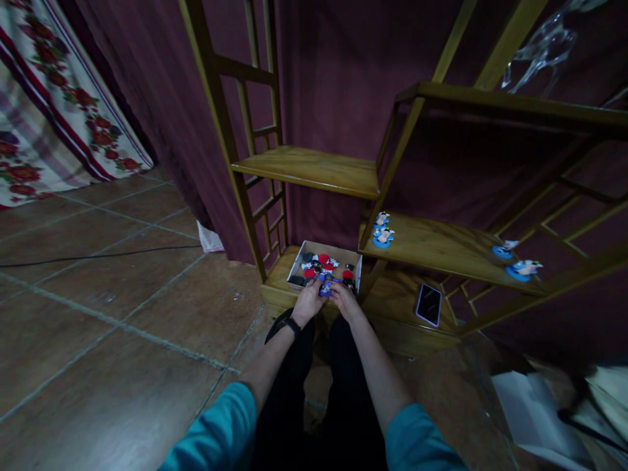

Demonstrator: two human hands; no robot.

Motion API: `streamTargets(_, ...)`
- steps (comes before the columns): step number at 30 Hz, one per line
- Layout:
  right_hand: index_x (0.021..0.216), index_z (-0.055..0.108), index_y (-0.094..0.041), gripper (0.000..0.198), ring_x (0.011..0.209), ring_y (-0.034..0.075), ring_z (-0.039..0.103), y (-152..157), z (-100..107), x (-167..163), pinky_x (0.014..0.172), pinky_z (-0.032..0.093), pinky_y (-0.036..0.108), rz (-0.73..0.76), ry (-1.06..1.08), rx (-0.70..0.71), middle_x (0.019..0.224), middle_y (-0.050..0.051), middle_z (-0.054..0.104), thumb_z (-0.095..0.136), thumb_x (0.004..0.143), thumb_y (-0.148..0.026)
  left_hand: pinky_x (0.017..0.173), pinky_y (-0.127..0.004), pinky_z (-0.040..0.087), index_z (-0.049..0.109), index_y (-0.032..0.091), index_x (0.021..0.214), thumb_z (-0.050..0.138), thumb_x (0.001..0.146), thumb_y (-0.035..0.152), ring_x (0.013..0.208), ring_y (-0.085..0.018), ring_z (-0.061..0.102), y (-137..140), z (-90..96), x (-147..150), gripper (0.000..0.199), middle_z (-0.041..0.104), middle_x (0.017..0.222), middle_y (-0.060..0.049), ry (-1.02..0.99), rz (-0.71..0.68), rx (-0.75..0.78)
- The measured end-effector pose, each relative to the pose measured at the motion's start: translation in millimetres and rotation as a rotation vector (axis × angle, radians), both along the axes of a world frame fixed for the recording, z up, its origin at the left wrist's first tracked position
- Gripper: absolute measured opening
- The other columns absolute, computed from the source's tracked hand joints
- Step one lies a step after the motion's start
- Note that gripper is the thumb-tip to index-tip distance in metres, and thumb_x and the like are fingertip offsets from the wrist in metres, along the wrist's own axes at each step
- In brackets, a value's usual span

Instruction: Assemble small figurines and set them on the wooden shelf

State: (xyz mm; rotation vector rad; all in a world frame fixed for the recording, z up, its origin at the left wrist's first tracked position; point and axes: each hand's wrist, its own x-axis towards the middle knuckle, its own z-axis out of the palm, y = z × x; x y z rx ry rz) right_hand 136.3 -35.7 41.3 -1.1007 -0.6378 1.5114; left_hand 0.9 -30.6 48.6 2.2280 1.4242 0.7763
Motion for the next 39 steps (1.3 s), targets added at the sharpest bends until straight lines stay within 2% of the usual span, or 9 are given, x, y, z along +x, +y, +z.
streamTargets(15, 0.081, 0.067, -0.021, 0.021, 0.079, 0.016, 0.062, 3, -3, 2, 0.067, 0.046, 0.025, 0.004, 0.087, -0.003, 0.080, 0.001, 0.069, 0.061, 0.061, -0.024, 0.081, -0.030, 0.046, 0.049, 0.019, 0.117, 0.059, 0.073, 0.016, 0.091, -0.019, 0.057, -3, 3.8, 1, 0.045, 0.054, 0.105, -0.008, -0.004, 0.012, 0.007)
streamTargets(24, 0.082, 0.067, -0.022, 0.021, 0.085, 0.016, 0.062, 0, 4, -1, 0.073, 0.046, 0.025, -0.016, 0.098, -0.015, 0.089, 0.001, 0.070, 0.064, 0.063, -0.032, 0.081, -0.028, 0.046, 0.050, 0.019, 0.115, 0.054, 0.076, 0.016, 0.092, -0.018, 0.057, -4, 6.6, 2, 0.039, 0.053, 0.108, -0.008, -0.013, 0.000, 0.026)
streamTargets(30, 0.084, 0.066, -0.023, 0.024, 0.089, 0.017, 0.063, -4, 9, -1, 0.076, 0.047, 0.028, 0.002, 0.064, 0.028, 0.096, 0.001, 0.069, 0.066, 0.064, -0.034, 0.081, -0.029, 0.046, 0.050, 0.020, 0.113, 0.054, 0.076, 0.015, 0.093, -0.019, 0.057, -7, 11.1, 2, 0.038, 0.051, 0.110, -0.008, 0.004, 0.007, 0.019)
streamTargets(39, 0.081, 0.065, -0.024, 0.018, 0.088, 0.018, 0.062, -6, 10, 2, 0.075, 0.048, 0.029, 0.039, 0.073, 0.017, 0.089, -0.001, 0.069, 0.059, 0.064, -0.026, 0.090, -0.032, 0.044, 0.049, 0.021, 0.112, 0.051, 0.077, 0.010, 0.102, -0.018, 0.053, -11, 13.7, 3, 0.037, 0.045, 0.117, -0.007, -0.079, -0.026, 0.033)
